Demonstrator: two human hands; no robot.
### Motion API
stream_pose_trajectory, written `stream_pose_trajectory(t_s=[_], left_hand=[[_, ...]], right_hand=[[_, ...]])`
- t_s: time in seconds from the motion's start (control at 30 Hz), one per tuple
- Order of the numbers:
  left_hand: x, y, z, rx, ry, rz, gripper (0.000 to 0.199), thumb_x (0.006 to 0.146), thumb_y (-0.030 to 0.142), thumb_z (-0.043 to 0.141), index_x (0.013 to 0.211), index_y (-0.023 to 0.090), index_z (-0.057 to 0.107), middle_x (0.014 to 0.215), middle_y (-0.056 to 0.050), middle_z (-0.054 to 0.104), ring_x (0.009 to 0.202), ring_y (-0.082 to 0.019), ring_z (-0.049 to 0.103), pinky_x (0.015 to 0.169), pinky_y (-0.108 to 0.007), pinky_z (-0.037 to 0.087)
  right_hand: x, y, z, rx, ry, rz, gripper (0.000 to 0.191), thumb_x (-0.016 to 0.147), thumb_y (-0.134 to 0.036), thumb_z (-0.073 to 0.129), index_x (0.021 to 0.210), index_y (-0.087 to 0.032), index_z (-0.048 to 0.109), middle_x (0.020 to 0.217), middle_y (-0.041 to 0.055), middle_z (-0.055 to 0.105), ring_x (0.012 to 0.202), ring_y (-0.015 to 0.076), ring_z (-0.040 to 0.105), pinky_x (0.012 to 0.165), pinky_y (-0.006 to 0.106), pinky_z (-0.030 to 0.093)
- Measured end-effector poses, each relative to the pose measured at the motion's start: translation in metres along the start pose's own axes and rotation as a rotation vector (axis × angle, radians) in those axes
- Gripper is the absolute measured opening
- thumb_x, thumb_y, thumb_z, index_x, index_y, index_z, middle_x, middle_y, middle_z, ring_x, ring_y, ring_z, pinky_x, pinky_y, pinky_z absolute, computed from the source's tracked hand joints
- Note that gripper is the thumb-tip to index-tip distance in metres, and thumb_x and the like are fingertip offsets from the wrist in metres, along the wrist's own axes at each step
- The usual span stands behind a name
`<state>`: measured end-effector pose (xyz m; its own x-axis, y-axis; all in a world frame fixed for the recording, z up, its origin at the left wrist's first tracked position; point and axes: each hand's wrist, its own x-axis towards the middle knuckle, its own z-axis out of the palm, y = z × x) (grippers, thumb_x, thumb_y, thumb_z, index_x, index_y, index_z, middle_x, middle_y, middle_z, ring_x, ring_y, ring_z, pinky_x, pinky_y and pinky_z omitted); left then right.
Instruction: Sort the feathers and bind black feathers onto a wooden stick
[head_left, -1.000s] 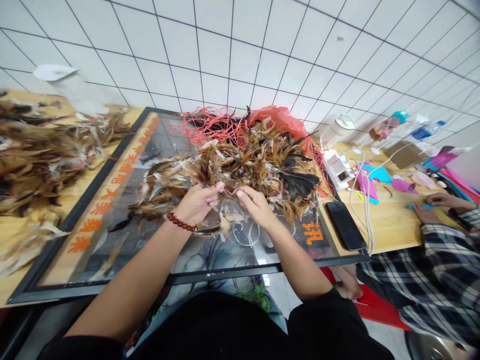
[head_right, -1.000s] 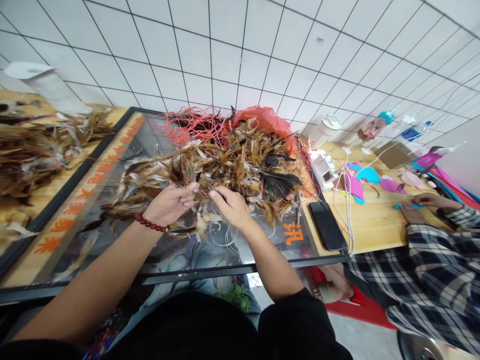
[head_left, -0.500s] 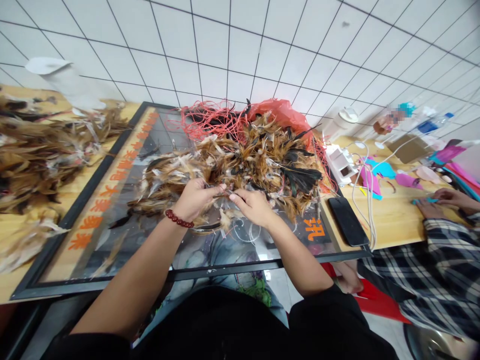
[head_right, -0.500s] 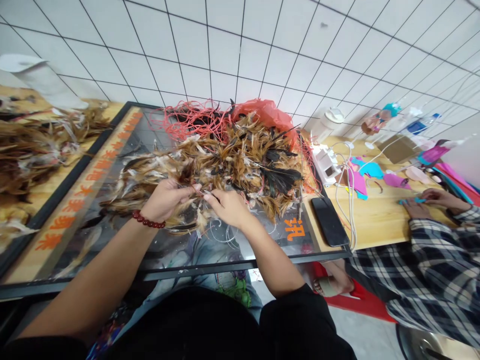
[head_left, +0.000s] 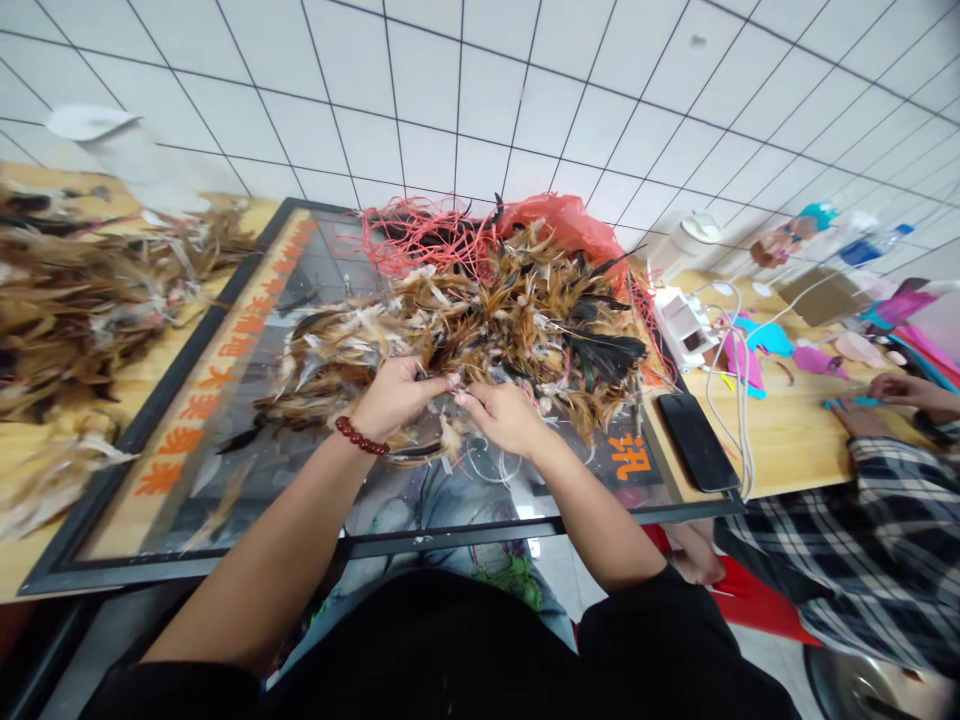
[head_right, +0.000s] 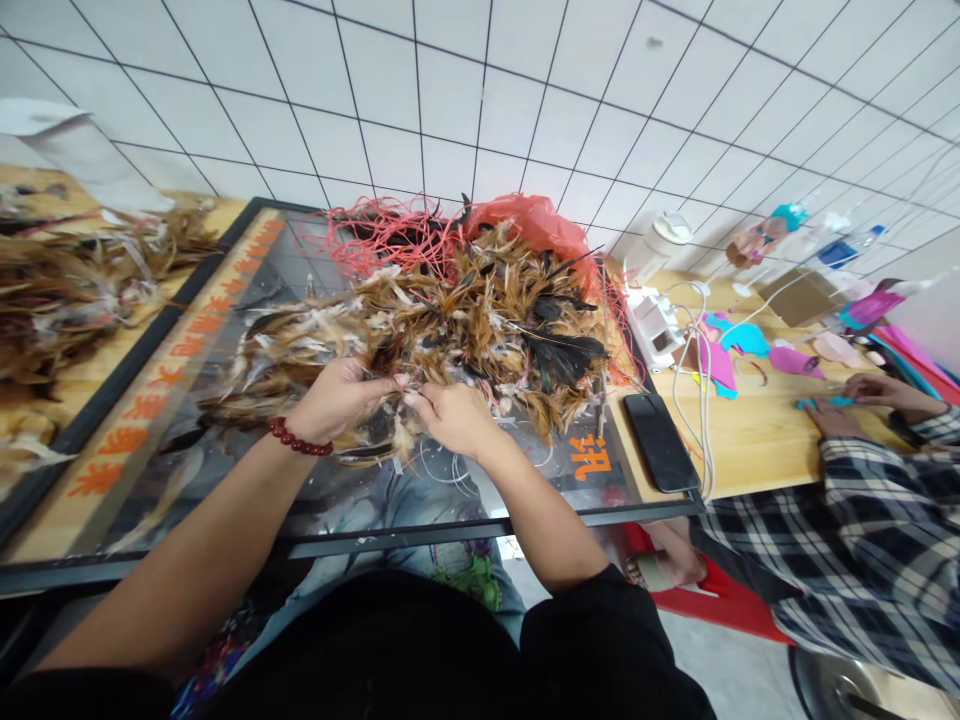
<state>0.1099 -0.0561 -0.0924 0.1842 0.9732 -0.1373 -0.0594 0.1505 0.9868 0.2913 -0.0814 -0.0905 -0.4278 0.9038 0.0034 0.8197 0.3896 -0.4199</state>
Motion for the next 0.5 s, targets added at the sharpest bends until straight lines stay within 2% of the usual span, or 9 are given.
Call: stream_pose_trajectory(t_s=[0.23,0.33,0.43,0.5], left_hand=[[-0.001,0.002,0.002,-0.020,0.000,-0.014,0.038,0.050,0.030,0.090,0.080,0.012,0.076,0.076,-0.006,0.073,0.072,-0.018,0.062,0.073,-0.029,0.049],[-0.004,0.009,0.005,-0.120,0.021,-0.043,0.036,0.047,0.029,0.091,0.073,0.012,0.074,0.069,-0.005,0.070,0.065,-0.015,0.060,0.064,-0.027,0.048],[-0.006,0.016,0.006,-0.181,0.071,-0.089,0.032,0.046,0.027,0.091,0.064,0.012,0.069,0.058,-0.002,0.063,0.050,-0.010,0.048,0.047,-0.022,0.036],[-0.006,0.020,0.006,-0.186,0.097,-0.095,0.031,0.045,0.025,0.091,0.062,0.013,0.068,0.055,-0.001,0.061,0.048,-0.008,0.045,0.043,-0.021,0.030]], right_hand=[[0.000,-0.003,-0.002,-0.075,-0.012,0.015,0.050,0.102,-0.049,0.033,0.087,-0.020,0.070,0.077,0.0054,0.072,0.070,0.0165,0.061,0.062,0.027,0.030],[-0.001,-0.004,-0.004,-0.090,-0.022,0.004,0.048,0.102,-0.049,0.033,0.091,-0.021,0.071,0.080,0.0056,0.073,0.073,0.0173,0.064,0.063,0.027,0.031],[-0.002,-0.004,-0.004,-0.115,-0.030,-0.004,0.047,0.101,-0.051,0.033,0.096,-0.022,0.069,0.085,0.0062,0.074,0.077,0.0181,0.065,0.064,0.027,0.031],[-0.003,-0.004,-0.005,-0.133,-0.027,0.007,0.047,0.101,-0.052,0.032,0.097,-0.021,0.068,0.086,0.0063,0.074,0.077,0.0182,0.065,0.064,0.027,0.031]])
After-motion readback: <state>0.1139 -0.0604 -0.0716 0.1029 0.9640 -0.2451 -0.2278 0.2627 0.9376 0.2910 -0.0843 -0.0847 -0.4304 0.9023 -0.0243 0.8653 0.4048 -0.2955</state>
